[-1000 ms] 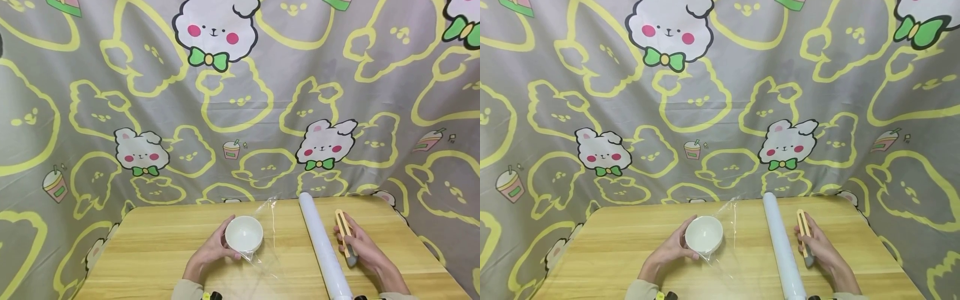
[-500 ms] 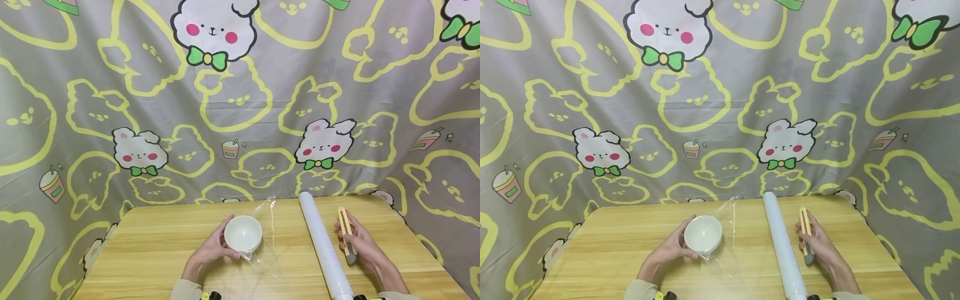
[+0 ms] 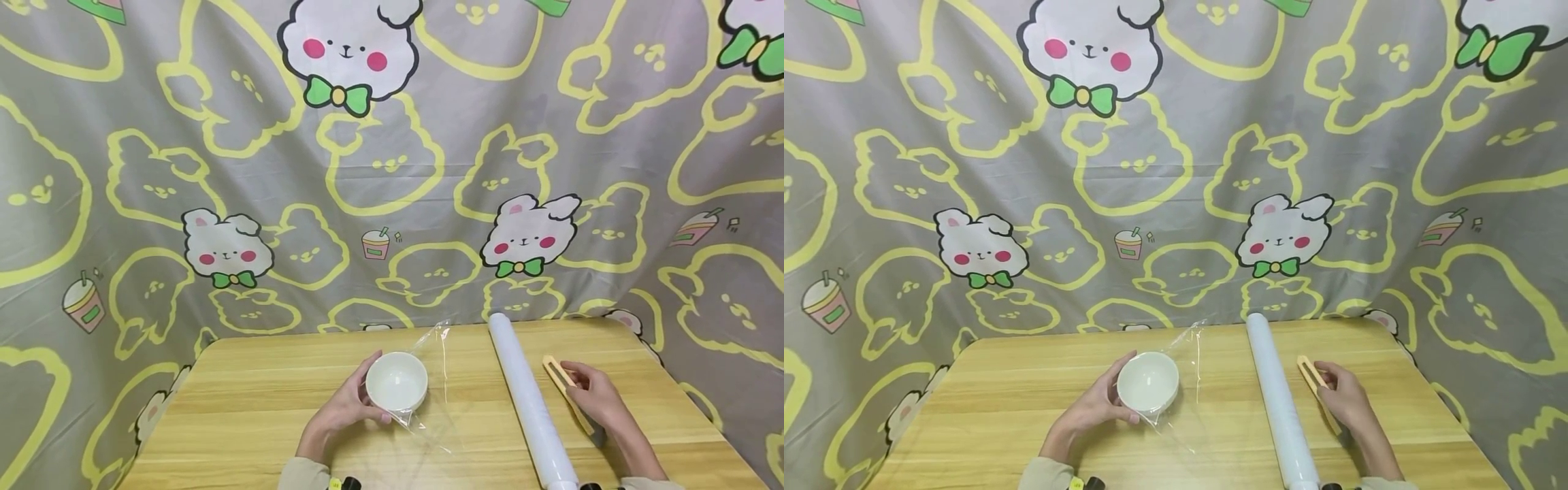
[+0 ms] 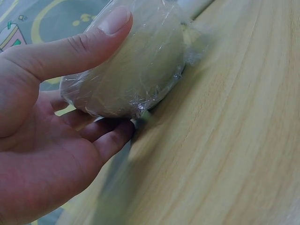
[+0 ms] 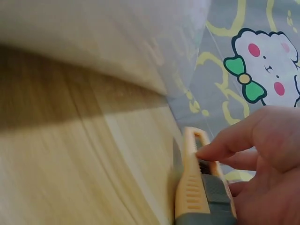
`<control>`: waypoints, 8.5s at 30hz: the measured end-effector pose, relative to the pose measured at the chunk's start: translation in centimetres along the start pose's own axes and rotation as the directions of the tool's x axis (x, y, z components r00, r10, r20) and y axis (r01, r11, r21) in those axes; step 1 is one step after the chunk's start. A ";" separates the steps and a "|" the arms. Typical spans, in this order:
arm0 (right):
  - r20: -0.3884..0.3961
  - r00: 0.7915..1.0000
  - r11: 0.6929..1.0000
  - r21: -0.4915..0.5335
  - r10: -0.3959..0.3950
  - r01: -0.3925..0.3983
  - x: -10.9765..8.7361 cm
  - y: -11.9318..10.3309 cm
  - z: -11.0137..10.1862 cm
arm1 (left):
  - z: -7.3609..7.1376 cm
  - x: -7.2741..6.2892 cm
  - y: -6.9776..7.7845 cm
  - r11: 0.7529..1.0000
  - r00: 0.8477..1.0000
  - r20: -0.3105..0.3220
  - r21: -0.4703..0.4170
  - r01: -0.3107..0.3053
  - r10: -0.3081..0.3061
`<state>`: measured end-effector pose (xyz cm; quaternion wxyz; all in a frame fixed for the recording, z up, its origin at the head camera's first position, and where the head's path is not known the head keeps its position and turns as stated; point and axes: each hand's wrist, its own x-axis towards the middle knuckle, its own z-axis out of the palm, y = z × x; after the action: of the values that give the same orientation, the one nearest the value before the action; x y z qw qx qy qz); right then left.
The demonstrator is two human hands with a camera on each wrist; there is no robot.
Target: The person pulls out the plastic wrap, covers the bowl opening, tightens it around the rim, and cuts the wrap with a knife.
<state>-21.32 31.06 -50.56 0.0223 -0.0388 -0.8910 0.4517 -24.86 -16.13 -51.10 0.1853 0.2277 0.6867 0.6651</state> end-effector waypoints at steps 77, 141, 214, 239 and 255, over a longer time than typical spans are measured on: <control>0.431 0.889 0.734 0.653 -0.155 -0.188 -4.8 -12.3 13.4 | 0.6 0.5 -0.6 0.999 0.997 -0.074 -0.039 -0.019 0.016; 0.068 0.983 0.946 0.290 -0.169 0.143 -5.3 -12.8 14.3 | 3.6 0.9 0.9 0.925 0.974 -0.209 0.379 0.002 0.084; 0.213 0.963 0.558 0.785 0.165 -0.270 0.0 -11.0 16.0 | 3.2 1.0 0.4 0.960 0.985 -0.145 0.275 -0.048 0.091; 0.324 0.937 0.553 0.761 0.129 -0.339 0.2 -10.3 14.9 | 3.0 1.0 -0.1 0.958 0.987 -0.119 0.278 -0.072 0.109; -0.061 0.997 0.946 0.324 0.048 -0.026 -0.7 -12.3 15.8 | 3.0 0.9 -0.1 0.961 0.986 -0.131 0.269 -0.069 0.107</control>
<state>-22.38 11.03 -49.99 0.0502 -0.0665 -0.8030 0.5901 -23.98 -13.13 -51.27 0.0733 0.2320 0.7697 0.5903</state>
